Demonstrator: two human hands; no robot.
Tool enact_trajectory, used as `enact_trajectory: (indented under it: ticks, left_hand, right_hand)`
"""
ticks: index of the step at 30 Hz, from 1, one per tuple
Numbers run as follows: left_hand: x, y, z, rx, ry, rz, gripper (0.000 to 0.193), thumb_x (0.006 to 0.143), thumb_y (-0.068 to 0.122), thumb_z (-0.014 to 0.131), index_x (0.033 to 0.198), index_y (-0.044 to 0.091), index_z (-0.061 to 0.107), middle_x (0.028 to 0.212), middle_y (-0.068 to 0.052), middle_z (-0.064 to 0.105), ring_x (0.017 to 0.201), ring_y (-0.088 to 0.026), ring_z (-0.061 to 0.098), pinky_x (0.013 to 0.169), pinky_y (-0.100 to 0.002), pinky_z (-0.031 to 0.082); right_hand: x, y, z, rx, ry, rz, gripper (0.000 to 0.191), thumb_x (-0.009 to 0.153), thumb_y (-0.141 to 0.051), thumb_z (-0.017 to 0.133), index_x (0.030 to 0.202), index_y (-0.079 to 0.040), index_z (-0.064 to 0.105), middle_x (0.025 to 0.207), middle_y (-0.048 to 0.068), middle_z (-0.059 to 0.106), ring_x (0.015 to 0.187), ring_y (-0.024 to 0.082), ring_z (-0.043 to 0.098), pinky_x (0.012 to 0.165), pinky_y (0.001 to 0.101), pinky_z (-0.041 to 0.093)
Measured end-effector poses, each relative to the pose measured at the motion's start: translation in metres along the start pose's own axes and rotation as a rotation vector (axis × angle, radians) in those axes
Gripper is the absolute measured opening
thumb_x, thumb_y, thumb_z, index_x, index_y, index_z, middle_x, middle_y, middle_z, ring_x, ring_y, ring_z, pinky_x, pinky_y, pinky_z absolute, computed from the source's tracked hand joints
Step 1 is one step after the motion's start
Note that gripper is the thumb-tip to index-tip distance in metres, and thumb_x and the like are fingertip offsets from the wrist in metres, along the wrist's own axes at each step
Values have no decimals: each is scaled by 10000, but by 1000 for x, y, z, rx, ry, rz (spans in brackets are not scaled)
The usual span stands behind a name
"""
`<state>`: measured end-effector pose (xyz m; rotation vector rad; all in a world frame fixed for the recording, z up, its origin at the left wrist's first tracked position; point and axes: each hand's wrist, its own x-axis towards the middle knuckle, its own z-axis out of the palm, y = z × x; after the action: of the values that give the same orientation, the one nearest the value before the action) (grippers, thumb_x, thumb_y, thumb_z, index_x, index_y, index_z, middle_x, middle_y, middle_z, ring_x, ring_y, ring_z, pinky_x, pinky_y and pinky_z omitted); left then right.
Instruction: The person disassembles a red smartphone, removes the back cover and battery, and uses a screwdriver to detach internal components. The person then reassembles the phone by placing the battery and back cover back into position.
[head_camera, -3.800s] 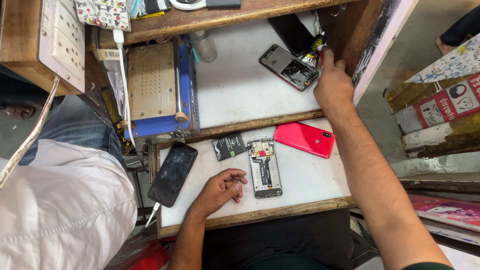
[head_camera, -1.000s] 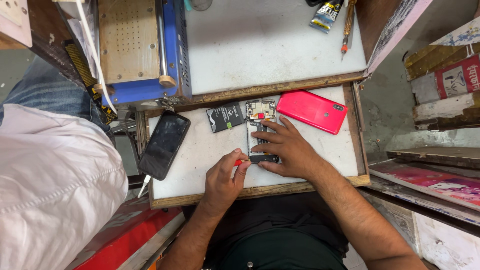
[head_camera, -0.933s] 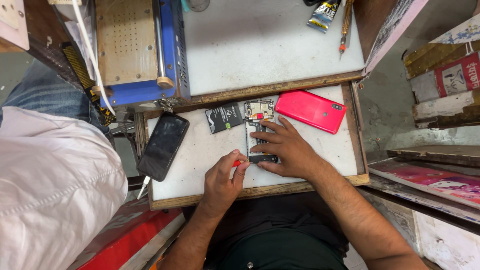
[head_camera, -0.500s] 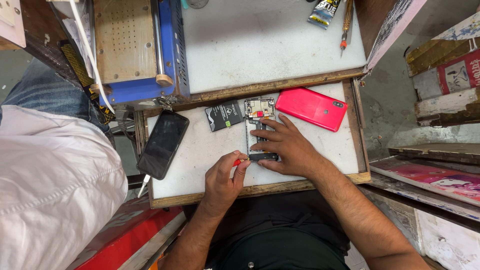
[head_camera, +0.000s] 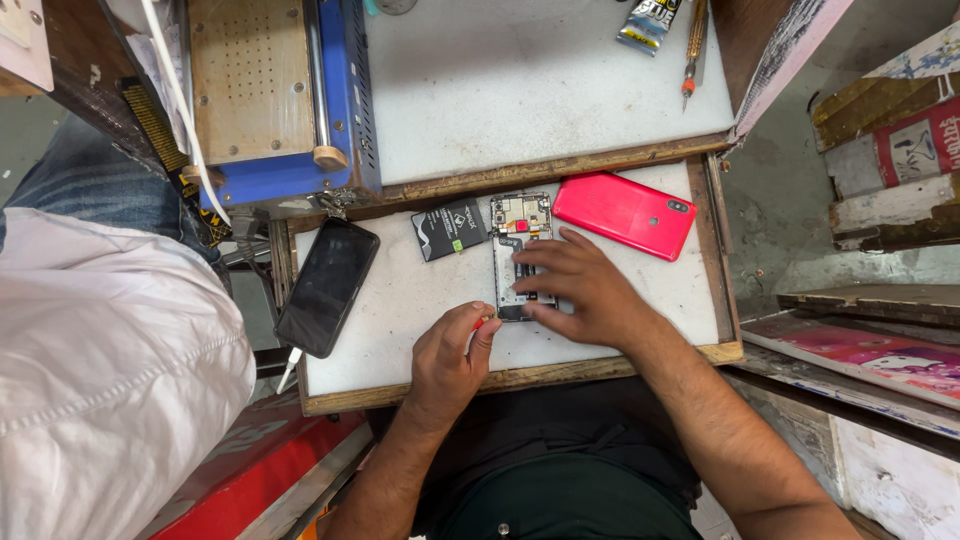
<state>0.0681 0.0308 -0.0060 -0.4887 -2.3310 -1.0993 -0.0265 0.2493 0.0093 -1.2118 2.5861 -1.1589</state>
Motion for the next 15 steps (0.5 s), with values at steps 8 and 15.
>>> enact_trajectory:
  ticks: [8,15]
  left_hand:
    - [2,2,-2,-89,19,-28,487,965,12,744,1329,64,424,1005,-146,729,942,-272,772,795,-357,667]
    - [1,2,0,-78,-3,-3,468,983,-10,724,1329,67,419,1016,-145,726,943,-277,772,800,-355,666]
  right_hand:
    - [-18,-16,-18,362,402,77,123,899,-119,696,976,-34,739,1119,152,751,1092,294,733,958,447,585]
    - [-41,-117,-89,620,432,-188,376,1022,-344,583,763,-100,701,685,24,697,987,317,748,1119,649,495]
